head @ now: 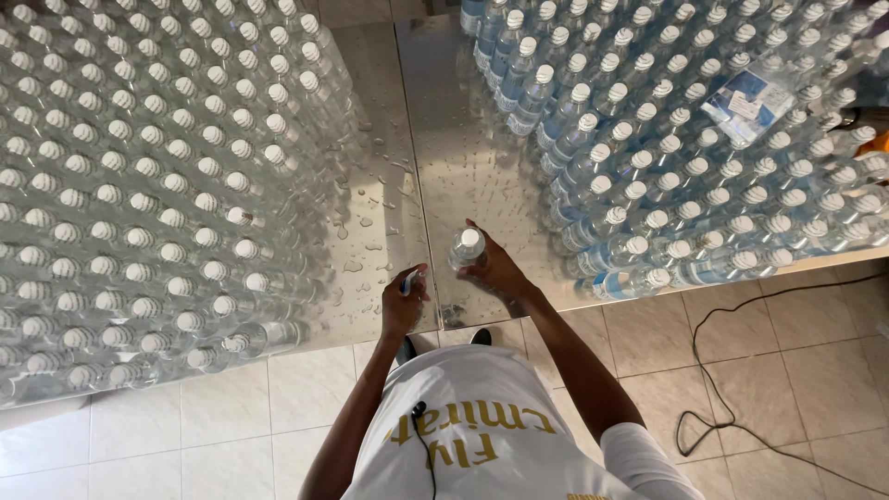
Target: The person stands at a table filled with water bottles and applies labels to them. They pick up a bottle, place a label on it, and then set it down. The person also handles a small box of labels and a plastic-wrapped pack of bottles.
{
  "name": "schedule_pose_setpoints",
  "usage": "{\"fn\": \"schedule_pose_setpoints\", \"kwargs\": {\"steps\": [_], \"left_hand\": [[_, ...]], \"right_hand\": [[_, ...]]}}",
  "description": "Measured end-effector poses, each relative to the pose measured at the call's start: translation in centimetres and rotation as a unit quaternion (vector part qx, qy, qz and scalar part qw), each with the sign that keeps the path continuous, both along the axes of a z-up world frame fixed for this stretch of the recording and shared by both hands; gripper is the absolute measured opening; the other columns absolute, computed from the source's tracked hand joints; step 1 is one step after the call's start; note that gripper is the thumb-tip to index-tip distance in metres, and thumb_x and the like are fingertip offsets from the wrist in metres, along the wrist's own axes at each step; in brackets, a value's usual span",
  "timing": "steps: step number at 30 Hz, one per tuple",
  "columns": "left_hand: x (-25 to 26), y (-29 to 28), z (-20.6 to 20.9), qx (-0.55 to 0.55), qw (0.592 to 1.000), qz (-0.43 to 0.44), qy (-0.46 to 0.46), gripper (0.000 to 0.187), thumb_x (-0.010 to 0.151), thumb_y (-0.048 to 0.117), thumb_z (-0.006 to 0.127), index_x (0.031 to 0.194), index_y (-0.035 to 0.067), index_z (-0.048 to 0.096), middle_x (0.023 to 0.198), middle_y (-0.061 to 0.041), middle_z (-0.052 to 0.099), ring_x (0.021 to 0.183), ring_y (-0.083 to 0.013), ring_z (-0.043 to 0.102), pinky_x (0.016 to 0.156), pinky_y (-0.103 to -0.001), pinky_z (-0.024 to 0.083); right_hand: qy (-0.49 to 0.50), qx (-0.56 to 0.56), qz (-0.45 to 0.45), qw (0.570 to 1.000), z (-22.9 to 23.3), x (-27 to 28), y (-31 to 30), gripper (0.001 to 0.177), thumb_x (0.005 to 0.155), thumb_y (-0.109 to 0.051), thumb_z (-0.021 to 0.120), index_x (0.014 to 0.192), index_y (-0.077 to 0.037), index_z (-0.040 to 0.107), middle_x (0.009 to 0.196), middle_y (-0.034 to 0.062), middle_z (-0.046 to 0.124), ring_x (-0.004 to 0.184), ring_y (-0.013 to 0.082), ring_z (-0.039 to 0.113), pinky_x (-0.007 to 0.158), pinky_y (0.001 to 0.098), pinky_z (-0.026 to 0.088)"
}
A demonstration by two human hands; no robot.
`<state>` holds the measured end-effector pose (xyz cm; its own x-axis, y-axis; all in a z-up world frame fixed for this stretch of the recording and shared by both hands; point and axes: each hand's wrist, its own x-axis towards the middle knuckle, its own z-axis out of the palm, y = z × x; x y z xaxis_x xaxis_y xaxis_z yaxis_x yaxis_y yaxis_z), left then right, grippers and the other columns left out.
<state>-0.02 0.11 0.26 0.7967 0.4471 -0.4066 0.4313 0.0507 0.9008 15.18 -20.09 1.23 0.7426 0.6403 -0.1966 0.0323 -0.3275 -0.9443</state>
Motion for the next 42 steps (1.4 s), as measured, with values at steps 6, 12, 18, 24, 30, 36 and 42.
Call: {"fn": "schedule_pose_setpoints", "kwargs": {"steps": [6, 12, 18, 24, 30, 36, 42], "left_hand": [[1.0, -0.9, -3.5, 0.015, 1.0, -0.014, -0.018, 0.037, 0.098, 0.018, 0.072, 0.135, 0.018, 0.08, 0.101, -0.013, 0.085, 0.073, -0.0169, 0.076, 0.077, -0.036, 0.059], [5.8, -2.5, -3.6, 0.1, 0.992, -0.056, -0.048, 0.037, 0.094, 0.019, 0.08, 0.13, 0.01, 0.08, 0.107, -0.022, 0.081, 0.086, -0.0361, 0.078, 0.081, -0.047, 0.059], [6.5, -2.5, -3.8, 0.122, 0.99, -0.052, -0.048, 0.027, 0.107, 0.027, 0.069, 0.125, 0.011, 0.081, 0.108, -0.02, 0.08, 0.091, -0.0396, 0.079, 0.078, -0.046, 0.061], [6.5, -3.1, -4.1, 0.177, 0.979, -0.073, -0.077, 0.025, 0.106, 0.022, 0.067, 0.125, 0.01, 0.078, 0.117, -0.019, 0.077, 0.1, -0.0446, 0.077, 0.081, -0.051, 0.062], [6.8, -3.7, -2.8, 0.136, 0.985, -0.041, -0.096, 0.026, 0.107, 0.02, 0.066, 0.127, 0.01, 0.077, 0.116, -0.018, 0.077, 0.101, -0.0417, 0.077, 0.082, -0.051, 0.061], [6.9, -3.7, -3.6, 0.136, 0.988, -0.029, -0.073, 0.027, 0.105, 0.023, 0.067, 0.127, 0.014, 0.079, 0.113, -0.015, 0.08, 0.091, -0.0293, 0.078, 0.08, -0.046, 0.062], [6.9, -3.6, -3.2, 0.124, 0.989, -0.018, -0.078, 0.028, 0.103, 0.023, 0.07, 0.128, 0.013, 0.079, 0.113, -0.021, 0.08, 0.094, -0.0371, 0.079, 0.08, -0.047, 0.062]], "right_hand": [[0.02, 0.047, -0.033, 0.998, 2.4, -0.8, -0.8, 0.13, 0.07, -0.045, 0.101, 0.175, -0.012, 0.031, 0.177, 0.0207, 0.038, 0.167, 0.0396, 0.026, 0.139, 0.0565, 0.016], [-0.003, 0.049, -0.03, 0.998, 2.1, -0.2, -2.4, 0.113, 0.083, -0.032, 0.097, 0.174, -0.015, 0.034, 0.173, 0.015, 0.046, 0.163, 0.036, 0.037, 0.137, 0.0513, 0.028], [-0.062, 0.031, -0.011, 0.998, 3.0, 0.5, -1.0, 0.093, 0.09, -0.029, 0.092, 0.17, -0.017, 0.043, 0.166, 0.0149, 0.053, 0.156, 0.0383, 0.046, 0.135, 0.0563, 0.031], [-0.056, 0.007, -0.015, 0.998, 3.9, 0.6, -1.0, 0.091, 0.093, -0.024, 0.09, 0.17, -0.016, 0.043, 0.167, 0.0172, 0.052, 0.157, 0.0396, 0.045, 0.134, 0.0565, 0.032], [-0.034, -0.029, 0.029, 0.999, 2.3, 1.0, -1.3, 0.111, 0.087, -0.01, 0.089, 0.177, -0.013, 0.024, 0.179, 0.0175, 0.034, 0.163, 0.0385, 0.035, 0.137, 0.0541, 0.027], [-0.037, -0.041, -0.005, 0.998, -1.0, 0.9, -1.1, 0.101, 0.091, -0.004, 0.082, 0.176, -0.011, 0.029, 0.171, 0.0217, 0.047, 0.159, 0.042, 0.043, 0.134, 0.0566, 0.034], [-0.021, -0.022, -0.021, 0.999, -1.4, 1.0, -1.3, 0.095, 0.093, -0.015, 0.086, 0.173, -0.014, 0.036, 0.163, 0.0191, 0.057, 0.155, 0.0392, 0.05, 0.131, 0.056, 0.038]]}}
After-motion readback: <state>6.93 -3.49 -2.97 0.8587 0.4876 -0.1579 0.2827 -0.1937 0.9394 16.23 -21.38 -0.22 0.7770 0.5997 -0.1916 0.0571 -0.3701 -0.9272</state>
